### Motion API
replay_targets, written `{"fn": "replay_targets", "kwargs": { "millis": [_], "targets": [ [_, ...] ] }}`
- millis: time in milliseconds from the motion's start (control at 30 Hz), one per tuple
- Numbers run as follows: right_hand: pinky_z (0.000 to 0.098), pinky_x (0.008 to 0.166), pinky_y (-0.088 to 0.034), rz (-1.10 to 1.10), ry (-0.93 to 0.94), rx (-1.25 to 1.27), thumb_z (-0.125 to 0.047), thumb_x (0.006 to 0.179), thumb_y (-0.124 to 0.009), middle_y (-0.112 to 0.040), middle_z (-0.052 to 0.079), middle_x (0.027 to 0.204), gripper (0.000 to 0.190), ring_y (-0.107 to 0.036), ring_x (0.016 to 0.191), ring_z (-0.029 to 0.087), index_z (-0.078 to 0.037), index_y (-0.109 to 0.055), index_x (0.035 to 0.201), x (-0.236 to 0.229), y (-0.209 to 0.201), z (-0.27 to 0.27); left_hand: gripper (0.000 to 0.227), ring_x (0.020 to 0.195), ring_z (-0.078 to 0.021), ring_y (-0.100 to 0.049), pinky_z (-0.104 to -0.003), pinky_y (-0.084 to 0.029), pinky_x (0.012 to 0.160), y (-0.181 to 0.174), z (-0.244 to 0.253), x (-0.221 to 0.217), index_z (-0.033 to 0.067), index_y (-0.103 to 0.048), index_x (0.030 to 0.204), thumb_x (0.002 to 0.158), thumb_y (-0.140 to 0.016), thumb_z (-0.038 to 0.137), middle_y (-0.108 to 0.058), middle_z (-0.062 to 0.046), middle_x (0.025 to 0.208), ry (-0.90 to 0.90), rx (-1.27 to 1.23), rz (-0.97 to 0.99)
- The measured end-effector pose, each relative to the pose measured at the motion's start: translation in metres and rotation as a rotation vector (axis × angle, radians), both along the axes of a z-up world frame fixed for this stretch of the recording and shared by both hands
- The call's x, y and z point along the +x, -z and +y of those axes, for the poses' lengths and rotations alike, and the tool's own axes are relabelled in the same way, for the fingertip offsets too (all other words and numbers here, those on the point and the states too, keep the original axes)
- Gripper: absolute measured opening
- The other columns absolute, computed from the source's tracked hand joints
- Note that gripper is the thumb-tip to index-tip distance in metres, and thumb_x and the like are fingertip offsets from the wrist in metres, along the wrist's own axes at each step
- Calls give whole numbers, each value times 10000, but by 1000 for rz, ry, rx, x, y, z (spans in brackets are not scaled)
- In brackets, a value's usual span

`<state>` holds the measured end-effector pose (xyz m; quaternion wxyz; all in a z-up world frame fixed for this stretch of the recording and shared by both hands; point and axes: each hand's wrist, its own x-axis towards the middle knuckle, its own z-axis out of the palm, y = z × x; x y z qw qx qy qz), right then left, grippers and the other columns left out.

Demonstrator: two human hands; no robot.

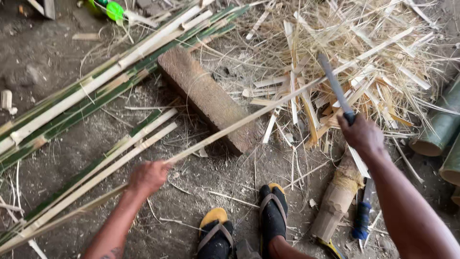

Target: The person uses a machete to split long bamboo stalks into thin strips. They repeatedly position the bamboo on a wooden block and strike it with the machete to separate the material, then set the finished strips aside.

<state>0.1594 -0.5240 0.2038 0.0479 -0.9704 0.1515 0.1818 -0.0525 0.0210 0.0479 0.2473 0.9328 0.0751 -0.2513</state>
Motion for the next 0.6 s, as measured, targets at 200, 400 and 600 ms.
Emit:
{"fn": "replay_targets", "kwargs": {
  "millis": [200, 400, 600],
  "targets": [
    [345, 367, -499, 333, -361, 159, -544, 1034, -438, -690, 82, 707, 524, -559, 437, 151, -56, -575, 1166, -125, 19, 128, 386, 371, -142, -446, -332, -345, 334, 23, -83, 27, 50, -609, 986, 1104, -359, 320, -521, -27, 503, 48, 71, -125],
    [322, 403, -538, 337, -579, 124, -543, 996, -504, -675, 107, 819, 513, -575, 480, 158, -75, -521, 1206, -146, 2, 152, 417, 430, -156, -516, -348, -415, 392, 47, -112, 48, 71, -621, 917, 1115, -363, 333, -575, -44, 551, 32, 125, -134],
    [307, 385, -526, 370, -545, 150, -542, 1011, -488, -677, 97, 800, 498, -544, 463, 145, -77, -538, 1183, -149, 15, 147, 423, 414, -128, -496, -315, -379, 344, 62, -97, 34, 80, -627, 890, 1140, -340, 265, -539, -34, 560, 80, 164, -263]
  ]
}}
